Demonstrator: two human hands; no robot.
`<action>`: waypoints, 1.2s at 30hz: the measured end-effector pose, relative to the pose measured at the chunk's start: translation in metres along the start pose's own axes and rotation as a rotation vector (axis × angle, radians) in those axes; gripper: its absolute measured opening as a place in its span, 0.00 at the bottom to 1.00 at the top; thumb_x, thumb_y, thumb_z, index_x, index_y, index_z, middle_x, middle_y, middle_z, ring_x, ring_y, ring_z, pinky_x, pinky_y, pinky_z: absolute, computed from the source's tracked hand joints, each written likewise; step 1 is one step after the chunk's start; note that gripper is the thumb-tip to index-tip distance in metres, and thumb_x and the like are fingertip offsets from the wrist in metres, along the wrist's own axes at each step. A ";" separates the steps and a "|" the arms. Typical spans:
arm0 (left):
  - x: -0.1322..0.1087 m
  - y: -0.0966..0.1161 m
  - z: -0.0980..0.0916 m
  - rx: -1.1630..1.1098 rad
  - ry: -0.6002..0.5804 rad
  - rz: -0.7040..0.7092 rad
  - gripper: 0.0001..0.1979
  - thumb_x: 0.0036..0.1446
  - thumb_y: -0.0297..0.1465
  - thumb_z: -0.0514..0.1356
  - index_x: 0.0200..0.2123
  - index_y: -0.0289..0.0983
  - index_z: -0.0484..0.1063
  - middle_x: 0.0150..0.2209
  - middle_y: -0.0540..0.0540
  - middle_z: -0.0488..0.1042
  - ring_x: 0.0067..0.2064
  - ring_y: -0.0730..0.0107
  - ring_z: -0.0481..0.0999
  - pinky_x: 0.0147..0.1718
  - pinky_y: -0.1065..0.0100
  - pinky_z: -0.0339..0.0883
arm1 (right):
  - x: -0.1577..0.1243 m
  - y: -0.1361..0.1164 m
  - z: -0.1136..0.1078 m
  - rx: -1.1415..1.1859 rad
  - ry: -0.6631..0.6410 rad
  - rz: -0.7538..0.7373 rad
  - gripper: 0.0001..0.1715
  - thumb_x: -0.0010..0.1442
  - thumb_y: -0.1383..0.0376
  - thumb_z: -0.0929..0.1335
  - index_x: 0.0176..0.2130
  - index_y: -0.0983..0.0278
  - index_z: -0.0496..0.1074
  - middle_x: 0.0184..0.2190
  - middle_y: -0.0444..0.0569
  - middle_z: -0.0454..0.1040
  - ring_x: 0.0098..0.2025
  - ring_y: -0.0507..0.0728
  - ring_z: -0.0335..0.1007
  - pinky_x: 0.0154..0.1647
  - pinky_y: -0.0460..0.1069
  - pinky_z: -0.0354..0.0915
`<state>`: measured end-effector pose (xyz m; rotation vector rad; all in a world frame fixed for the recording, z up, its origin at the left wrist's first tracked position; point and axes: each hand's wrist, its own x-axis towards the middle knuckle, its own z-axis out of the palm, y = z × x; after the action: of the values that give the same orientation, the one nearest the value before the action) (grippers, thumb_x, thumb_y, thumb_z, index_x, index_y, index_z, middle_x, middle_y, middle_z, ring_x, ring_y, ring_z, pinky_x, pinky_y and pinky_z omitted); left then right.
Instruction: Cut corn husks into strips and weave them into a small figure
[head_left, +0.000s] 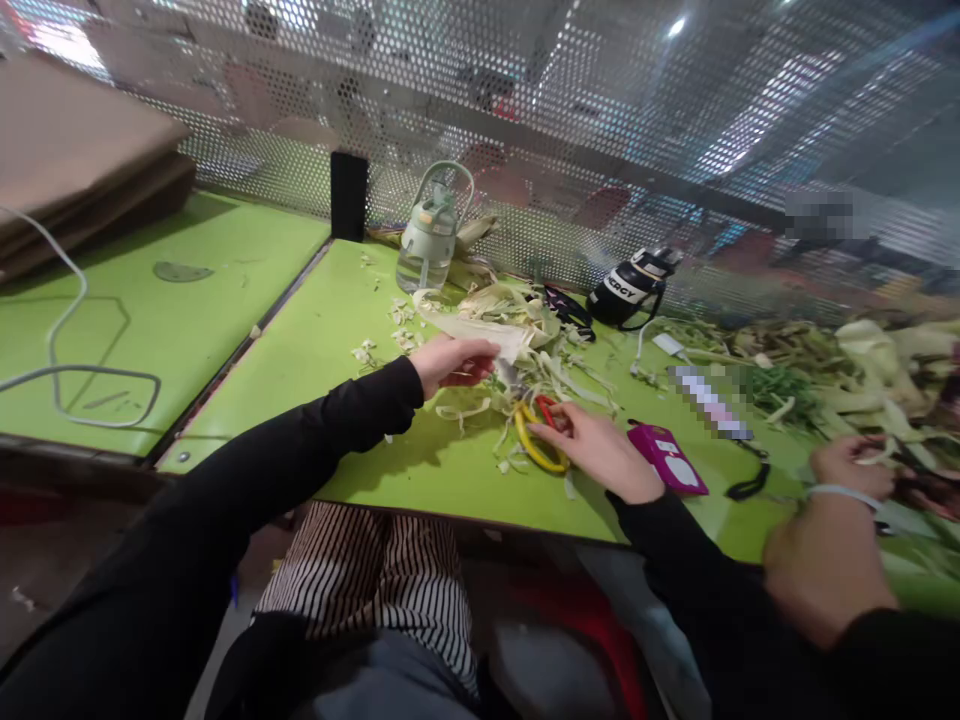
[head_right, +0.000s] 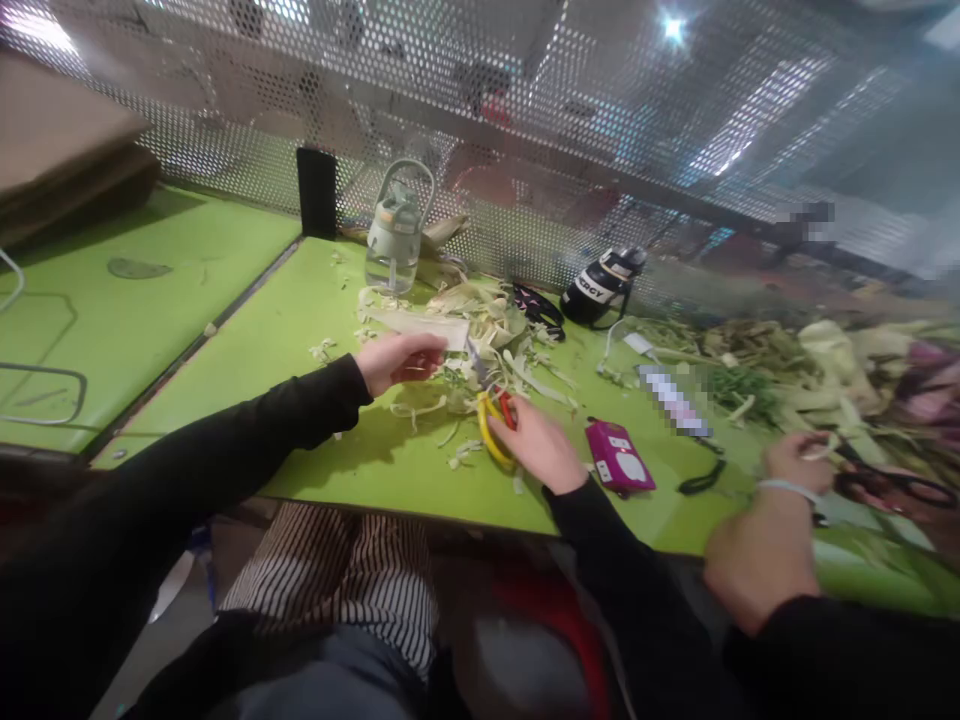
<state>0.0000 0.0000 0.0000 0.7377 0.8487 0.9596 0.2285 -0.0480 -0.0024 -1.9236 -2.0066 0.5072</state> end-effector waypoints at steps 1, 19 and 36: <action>-0.003 0.002 -0.004 0.046 -0.028 -0.026 0.09 0.58 0.25 0.63 0.25 0.31 0.73 0.23 0.49 0.74 0.23 0.81 0.70 0.28 0.74 0.64 | -0.002 0.000 -0.005 -0.067 -0.011 -0.023 0.19 0.51 0.47 0.72 0.29 0.60 0.72 0.25 0.49 0.76 0.27 0.61 0.72 0.28 0.52 0.63; -0.017 0.011 -0.045 0.301 -0.372 -0.187 0.06 0.50 0.24 0.62 0.33 0.29 0.77 0.30 0.42 0.80 0.30 0.74 0.78 0.33 0.72 0.70 | 0.022 -0.048 0.022 0.277 0.057 -0.775 0.16 0.63 0.67 0.68 0.51 0.55 0.72 0.44 0.47 0.78 0.41 0.55 0.76 0.41 0.50 0.72; -0.011 -0.005 -0.048 0.135 -0.203 -0.034 0.09 0.56 0.16 0.62 0.37 0.32 0.68 0.27 0.51 0.77 0.26 0.80 0.76 0.36 0.71 0.72 | 0.034 -0.040 0.049 0.038 0.380 -0.920 0.03 0.63 0.66 0.70 0.39 0.60 0.76 0.34 0.48 0.80 0.36 0.56 0.77 0.37 0.50 0.72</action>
<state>-0.0432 -0.0042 -0.0241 0.9180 0.7497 0.7877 0.1687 -0.0172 -0.0276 -0.8023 -2.2747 -0.0600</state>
